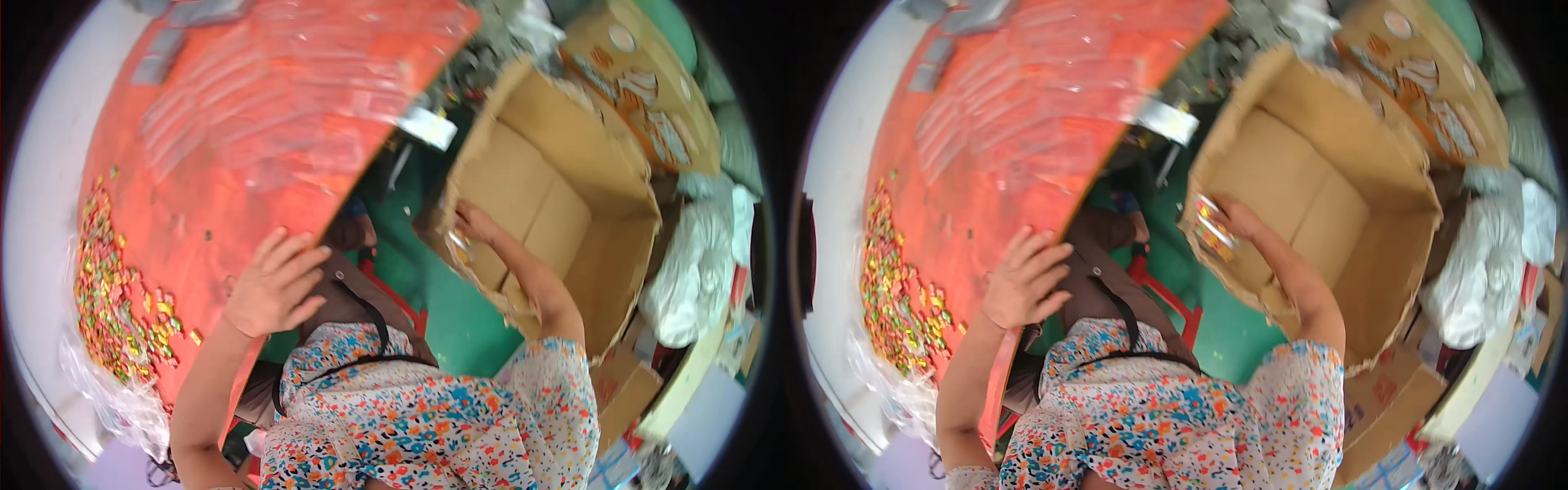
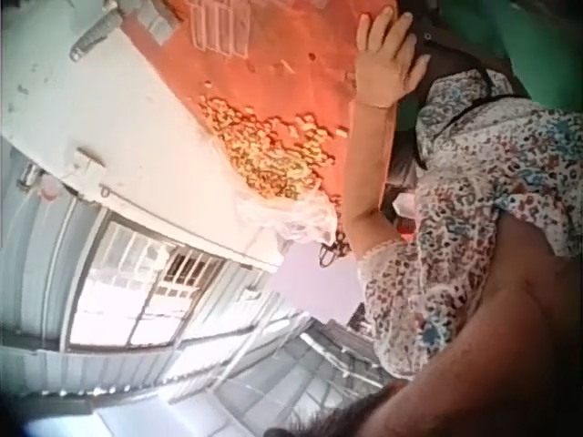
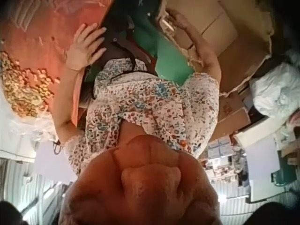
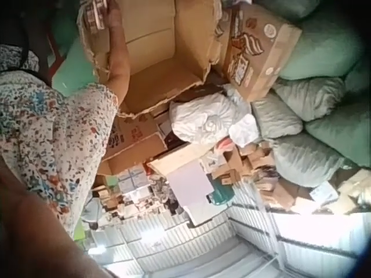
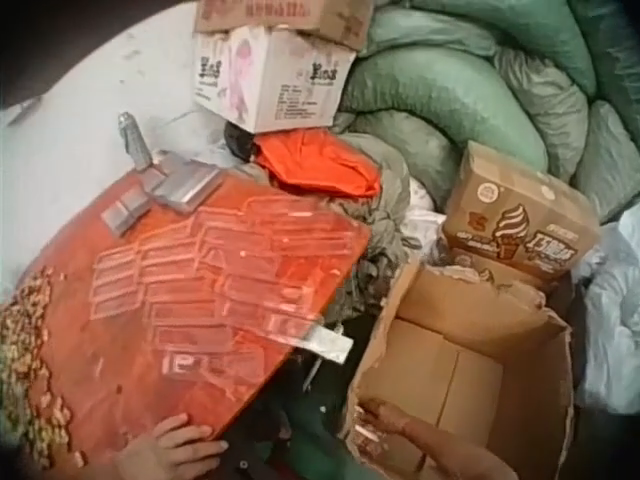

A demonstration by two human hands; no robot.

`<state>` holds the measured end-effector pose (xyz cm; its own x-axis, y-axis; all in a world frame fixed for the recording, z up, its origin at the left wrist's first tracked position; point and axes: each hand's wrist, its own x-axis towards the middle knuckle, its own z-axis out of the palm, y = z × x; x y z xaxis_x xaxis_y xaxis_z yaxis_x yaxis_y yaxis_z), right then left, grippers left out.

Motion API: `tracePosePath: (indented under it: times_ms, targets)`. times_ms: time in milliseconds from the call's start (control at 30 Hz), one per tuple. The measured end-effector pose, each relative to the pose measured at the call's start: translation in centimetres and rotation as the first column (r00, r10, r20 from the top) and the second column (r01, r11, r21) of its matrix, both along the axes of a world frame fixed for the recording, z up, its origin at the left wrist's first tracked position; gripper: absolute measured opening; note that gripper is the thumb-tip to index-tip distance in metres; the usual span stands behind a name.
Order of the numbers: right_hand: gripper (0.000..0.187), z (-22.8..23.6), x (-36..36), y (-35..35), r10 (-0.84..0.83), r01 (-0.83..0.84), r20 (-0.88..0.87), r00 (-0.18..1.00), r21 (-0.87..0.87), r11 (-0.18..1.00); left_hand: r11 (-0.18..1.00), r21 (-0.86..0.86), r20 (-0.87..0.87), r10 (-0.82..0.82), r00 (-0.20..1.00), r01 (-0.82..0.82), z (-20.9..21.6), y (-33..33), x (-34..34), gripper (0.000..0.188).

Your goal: Sort small colorful square items and place them into clear plastic trays for packaging.

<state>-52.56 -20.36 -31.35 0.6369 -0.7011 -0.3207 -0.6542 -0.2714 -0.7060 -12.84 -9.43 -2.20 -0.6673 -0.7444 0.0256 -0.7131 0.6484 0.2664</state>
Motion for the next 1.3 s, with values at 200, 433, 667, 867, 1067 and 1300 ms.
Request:
tracePosePath:
  times_ms: [200, 433, 667, 867, 1067, 1300]
  targets:
    - [0.031, 7.2, -4.0, -4.4, -0.689, 0.734, 0.419, 0.592, 0.072, 0.675, 1.000, 0.018, -0.072, 0.007, 0.997, -0.006, 0.1, 0.6, 0.1, 0.029]
    - [0.020, 26.3, 5.5, -9.2, -0.269, 0.537, 0.544, 0.795, -0.426, 0.728, 0.998, -0.059, -0.120, 0.020, 0.993, -0.028, -0.4, 0.6, 0.9, 0.028]
    - [0.035, 30.3, 18.8, -5.4, 0.339, -0.064, 0.184, 0.923, -0.793, 0.606, 0.980, -0.192, -0.351, -0.023, 0.936, -0.048, -2.1, 1.1, 1.1, 0.024]
    - [0.043, 30.2, 25.1, -6.0, 0.445, -0.205, 0.072, 0.893, -0.815, 0.542, 0.918, -0.293, -0.415, 0.130, 0.901, -0.267, -1.0, 1.7, 3.5, 0.024]
    - [0.044, 31.1, 34.0, -8.5, 0.485, -0.231, 0.121, 0.866, -0.764, 0.603, 0.783, -0.282, -0.387, 0.436, 0.812, -0.554, 0.4, 0.9, 8.6, 0.028]
    - [0.060, 29.3, 48.3, -13.2, 0.421, -0.346, -0.139, 0.896, -0.813, 0.469, 0.802, -0.217, -0.355, 0.467, 0.810, -0.557, 1.2, 6.1, 7.2, 0.039]
